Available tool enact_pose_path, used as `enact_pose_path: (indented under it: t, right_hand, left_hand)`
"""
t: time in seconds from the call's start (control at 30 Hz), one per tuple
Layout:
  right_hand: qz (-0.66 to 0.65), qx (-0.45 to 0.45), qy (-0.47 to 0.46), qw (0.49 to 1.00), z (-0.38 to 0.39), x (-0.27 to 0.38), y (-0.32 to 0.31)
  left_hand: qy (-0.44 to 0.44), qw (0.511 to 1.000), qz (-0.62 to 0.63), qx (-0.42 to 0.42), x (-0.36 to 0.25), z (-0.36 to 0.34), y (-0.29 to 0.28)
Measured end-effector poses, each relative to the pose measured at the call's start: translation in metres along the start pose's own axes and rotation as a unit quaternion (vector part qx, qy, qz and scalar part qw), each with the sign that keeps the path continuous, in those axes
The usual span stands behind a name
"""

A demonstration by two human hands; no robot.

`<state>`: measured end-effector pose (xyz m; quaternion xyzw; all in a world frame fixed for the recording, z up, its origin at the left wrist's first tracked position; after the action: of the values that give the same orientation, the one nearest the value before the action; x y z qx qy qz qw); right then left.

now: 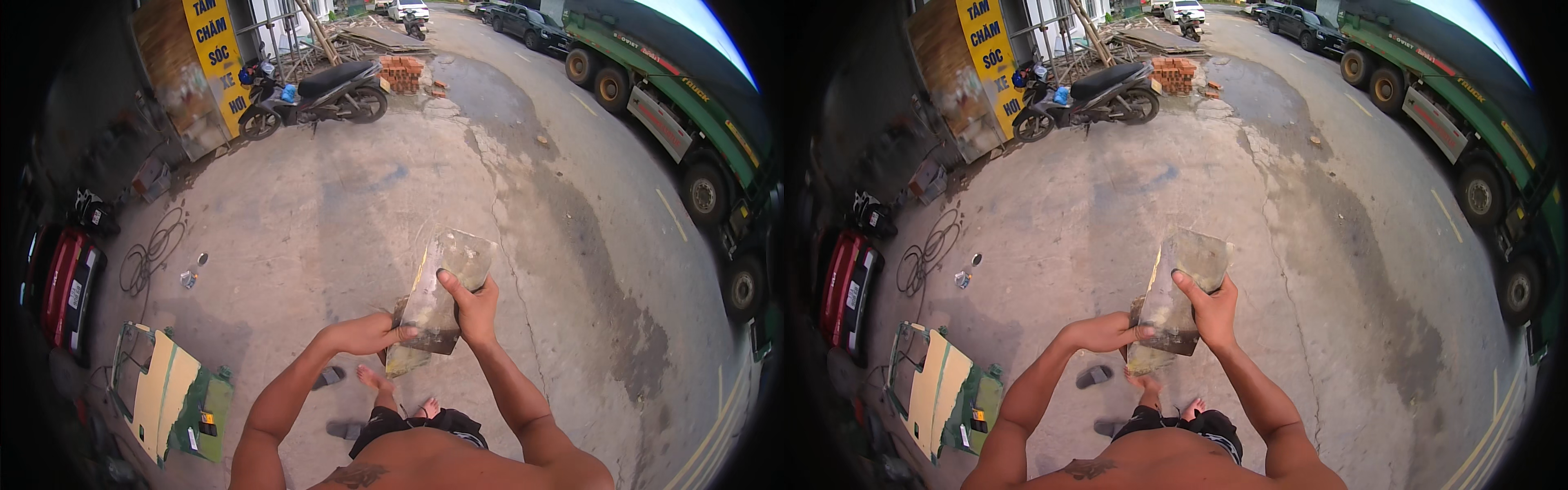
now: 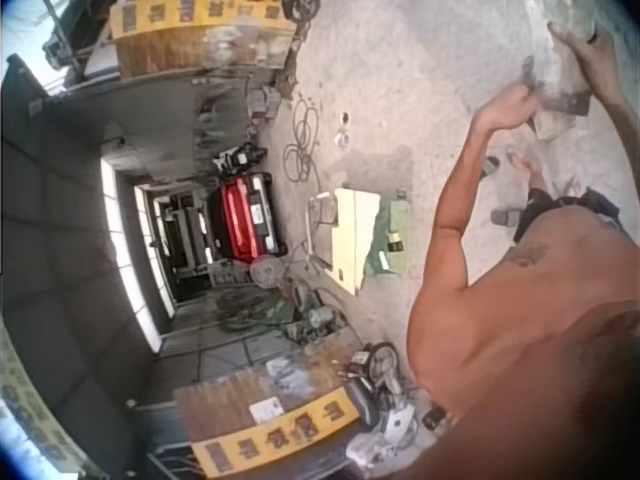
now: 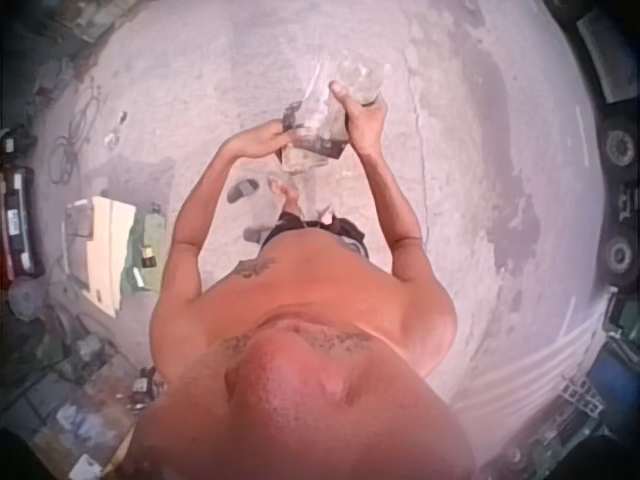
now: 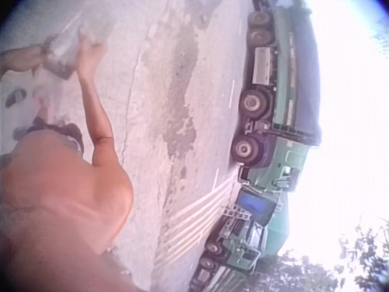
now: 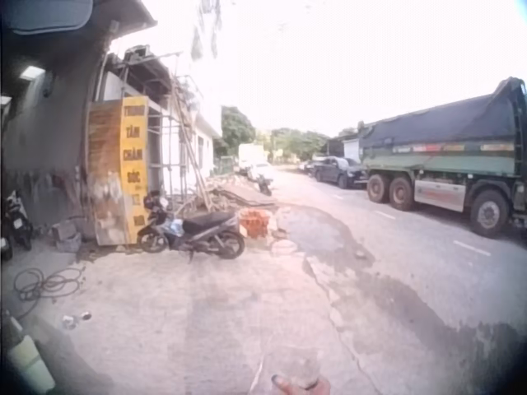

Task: The person applies body filler to a car door using metal spreaders, mixing the compound on one spreader and smoothing it onto the door surface.

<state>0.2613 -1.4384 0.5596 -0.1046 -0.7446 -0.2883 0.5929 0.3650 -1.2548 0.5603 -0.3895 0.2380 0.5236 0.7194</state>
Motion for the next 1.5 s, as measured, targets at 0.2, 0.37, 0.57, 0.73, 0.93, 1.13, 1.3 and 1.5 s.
enact_pose_path:
  t: [0.2, 0.37, 0.57, 0.73, 0.93, 1.13, 1.3, 1.5]
  right_hand:
    - [-0.112, -0.059, 0.12, 0.985, 0.026, -0.041, 0.0]
    - [-0.127, -0.132, 0.144, 0.973, 0.035, -0.064, 0.006]
    - [-0.089, -0.077, 0.033, 0.993, 0.008, -0.034, -0.008]
    - [-0.015, -0.035, -0.095, 0.995, -0.027, 0.006, -0.028]
    - [-0.149, -0.044, -0.174, 0.972, -0.038, 0.054, -0.055]
    - [-0.301, 0.153, -0.148, 0.93, 0.0, 0.064, 0.003]
    - [-0.247, 0.222, 0.01, 0.943, 0.011, 0.008, -0.009]
    - [-0.073, 0.259, 0.089, 0.959, -0.023, 0.007, -0.059]
  left_hand:
    - [0.235, 0.843, 0.239, -0.42, -0.009, -0.019, 0.017]
    - [0.123, 0.933, 0.093, -0.327, 0.023, -0.035, 0.013]
    - [0.052, 0.996, 0.022, -0.068, 0.013, -0.02, 0.009]
    - [0.061, 0.992, 0.095, -0.059, 0.019, -0.006, 0.004]
    - [0.317, 0.775, 0.473, -0.275, 0.013, 0.001, 0.03]
    - [0.378, 0.643, 0.562, -0.358, -0.021, -0.026, 0.063]
    - [0.374, 0.675, 0.486, -0.409, -0.022, -0.008, 0.057]
    - [0.344, 0.694, 0.482, -0.409, -0.006, 0.013, 0.044]
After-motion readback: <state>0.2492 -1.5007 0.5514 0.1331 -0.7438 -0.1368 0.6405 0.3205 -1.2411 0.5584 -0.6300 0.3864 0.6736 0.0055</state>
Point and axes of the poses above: each hand's wrist, its own z-axis away from the middle knuckle, its own y-axis out of the palm, x = y × z, the point moved 1 cm from there along -z, towards the middle knuckle, and after that the axes turned 4 degrees about x, right-handed, at the moved point
